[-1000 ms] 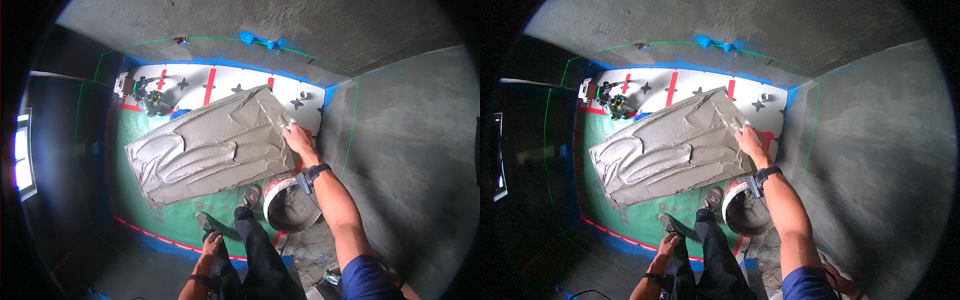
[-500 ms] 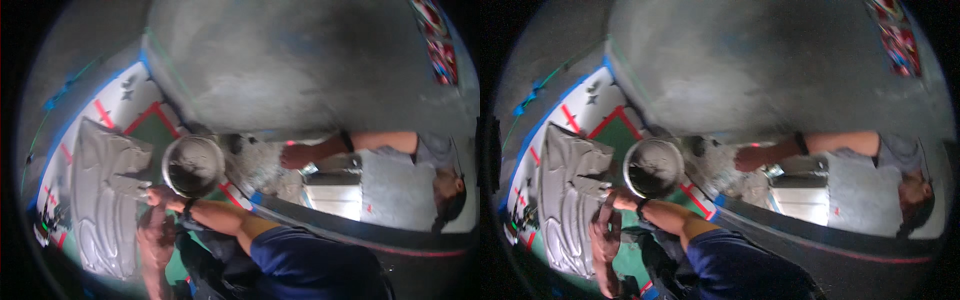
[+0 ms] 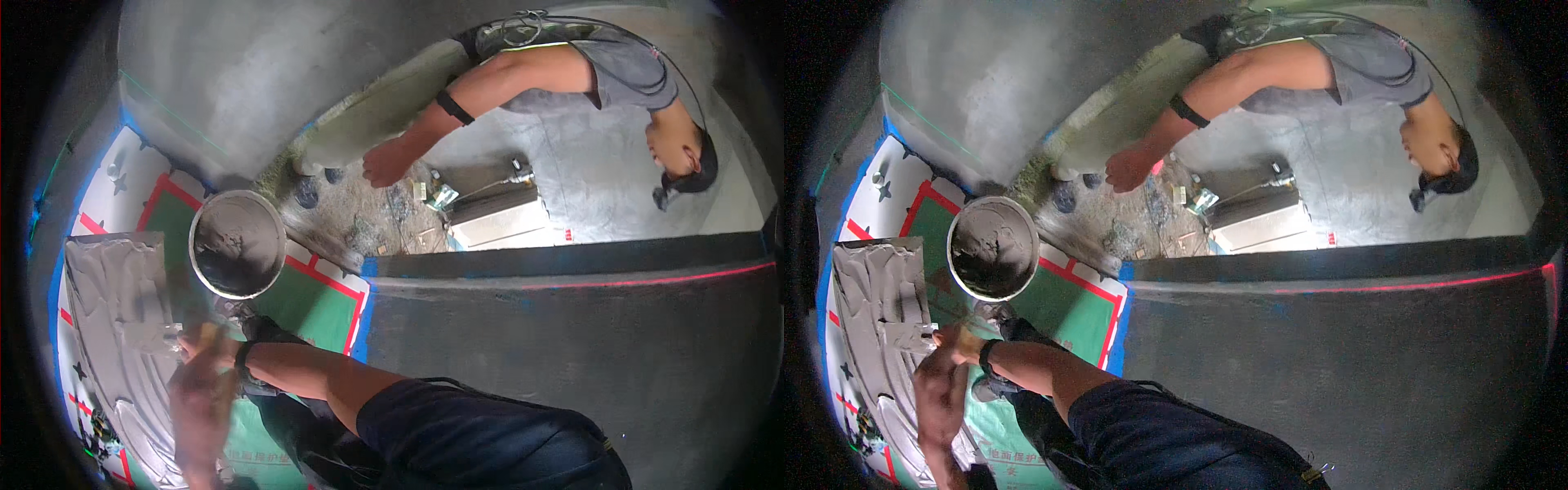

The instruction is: Applying mortar to a ceramic tile and mounting it onto a wall, using a laser level for alignment.

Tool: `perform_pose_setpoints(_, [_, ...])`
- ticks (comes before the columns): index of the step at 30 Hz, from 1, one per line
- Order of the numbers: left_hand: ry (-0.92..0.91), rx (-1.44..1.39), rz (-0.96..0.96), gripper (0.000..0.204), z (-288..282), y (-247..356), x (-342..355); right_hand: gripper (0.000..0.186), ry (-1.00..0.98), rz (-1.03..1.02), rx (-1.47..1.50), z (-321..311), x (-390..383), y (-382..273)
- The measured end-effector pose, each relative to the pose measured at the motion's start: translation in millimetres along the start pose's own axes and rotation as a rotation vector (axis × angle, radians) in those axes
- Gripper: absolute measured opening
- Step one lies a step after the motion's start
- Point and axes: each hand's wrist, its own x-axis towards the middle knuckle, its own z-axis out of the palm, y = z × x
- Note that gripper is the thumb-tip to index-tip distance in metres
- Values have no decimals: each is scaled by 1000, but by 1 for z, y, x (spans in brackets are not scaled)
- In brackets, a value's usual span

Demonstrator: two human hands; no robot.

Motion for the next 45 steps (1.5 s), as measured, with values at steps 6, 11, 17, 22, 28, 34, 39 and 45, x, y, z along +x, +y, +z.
perform_pose_setpoints(6, [70, -52, -739, 25, 19, -70, -134, 27, -772, -579, -2175, -11, 60, -111])
perform_pose_setpoints(11, [-415, 853, -561, 14, 55, -81, -357, 36, -768, -52, -2093, 16, -63, -29])
perform_pose_setpoints(17, [129, -98, -879, 25, 51, -39, -307, 39, -601, -403, -1991, 11, -26, -45])
perform_pose_setpoints(22, [197, -113, -923, 24, 87, -37, -339, 20, -138, 258, -1182, 36, -18, -6])
perform_pose_setpoints(28, [187, -86, -918, 24, 85, -36, -337, 28, -451, 275, -1673, -23, -53, 26])
perform_pose_setpoints(34, [227, -119, -952, 23, 80, -32, -350, 39, -846, -247, -2586, -13, -74, 5])
perform_pose_setpoints(39, [238, -102, -935, 23, 88, -28, -340, 40, -399, -603, -2591, 30, -4, -63])
perform_pose_setpoints(45, [226, -79, -896, 22, 96, -29, -337, 27, -281, 63, -1558, 42, 22, -96])
